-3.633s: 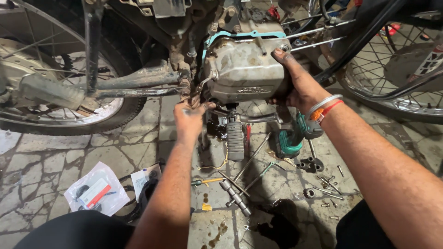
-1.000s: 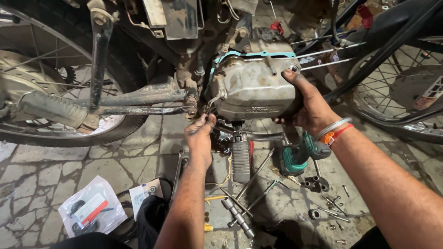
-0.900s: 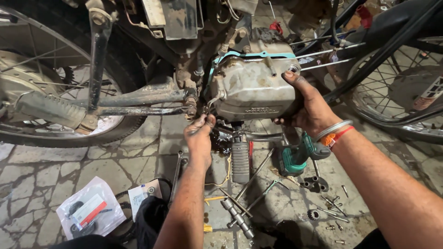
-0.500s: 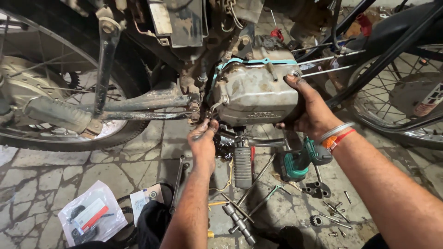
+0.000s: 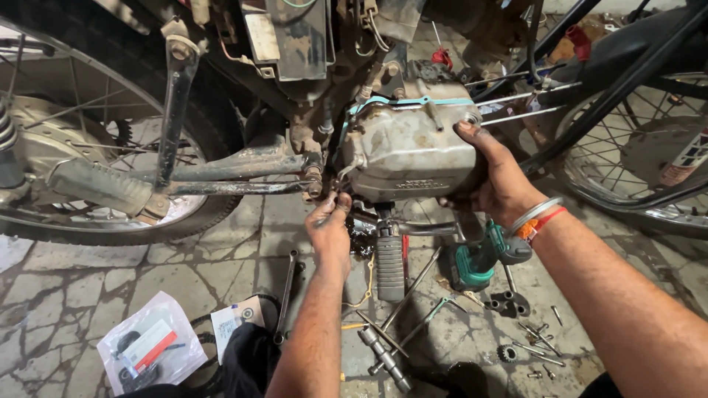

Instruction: The person removes the clutch cover from a motorcycle engine, wipes the mating surface with a cloth, fits a new gasket around the engine case, and reattaches the cover by hand, tightening its fasteners. They work kneeling on the shop floor with hand tools and a cordless drill nearby.

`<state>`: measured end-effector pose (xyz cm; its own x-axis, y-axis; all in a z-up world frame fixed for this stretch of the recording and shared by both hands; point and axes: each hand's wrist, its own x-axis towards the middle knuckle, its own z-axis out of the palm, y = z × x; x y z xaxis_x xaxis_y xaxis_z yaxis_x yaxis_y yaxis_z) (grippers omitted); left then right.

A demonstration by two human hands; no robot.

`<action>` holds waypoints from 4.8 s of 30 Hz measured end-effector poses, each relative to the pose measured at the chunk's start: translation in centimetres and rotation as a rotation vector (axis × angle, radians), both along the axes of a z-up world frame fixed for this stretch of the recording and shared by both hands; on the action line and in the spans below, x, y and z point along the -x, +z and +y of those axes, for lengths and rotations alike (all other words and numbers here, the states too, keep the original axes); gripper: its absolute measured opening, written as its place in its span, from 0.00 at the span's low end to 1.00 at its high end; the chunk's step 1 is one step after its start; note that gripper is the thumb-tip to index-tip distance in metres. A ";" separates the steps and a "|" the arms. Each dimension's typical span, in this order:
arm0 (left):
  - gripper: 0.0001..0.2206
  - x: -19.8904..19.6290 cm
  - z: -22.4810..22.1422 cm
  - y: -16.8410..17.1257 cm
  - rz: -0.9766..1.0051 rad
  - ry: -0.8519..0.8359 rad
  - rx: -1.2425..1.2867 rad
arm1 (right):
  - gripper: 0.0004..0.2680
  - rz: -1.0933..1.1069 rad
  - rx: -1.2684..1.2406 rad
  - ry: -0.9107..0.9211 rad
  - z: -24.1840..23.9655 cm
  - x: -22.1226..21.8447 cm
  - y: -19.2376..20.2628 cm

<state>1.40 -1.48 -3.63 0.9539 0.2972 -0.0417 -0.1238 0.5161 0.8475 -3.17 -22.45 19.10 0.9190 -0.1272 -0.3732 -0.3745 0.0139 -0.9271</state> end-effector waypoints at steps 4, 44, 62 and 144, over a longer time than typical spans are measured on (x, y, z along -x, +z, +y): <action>0.20 -0.1 0.1 0.1 -0.004 0.001 -0.020 | 0.31 0.008 -0.038 -0.028 0.0 -0.3 -0.1; 0.18 0.1 -0.2 0.8 0.052 0.044 -0.034 | 0.30 0.082 0.035 -0.132 0.4 -2.1 -0.2; 0.18 0.2 -1.1 1.4 0.101 0.060 0.170 | 0.34 0.055 0.060 -0.091 0.4 -1.6 0.3; 0.15 2.5 -2.1 4.8 0.083 0.033 0.236 | 0.21 -0.791 -1.048 -0.224 -8.8 -7.5 -9.1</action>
<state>-1.15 -3.55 1.17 0.9343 0.3008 -0.1913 -0.0788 0.6976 0.7122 4.32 -31.29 10.00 0.9293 -0.2856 0.2341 0.3603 0.8399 -0.4058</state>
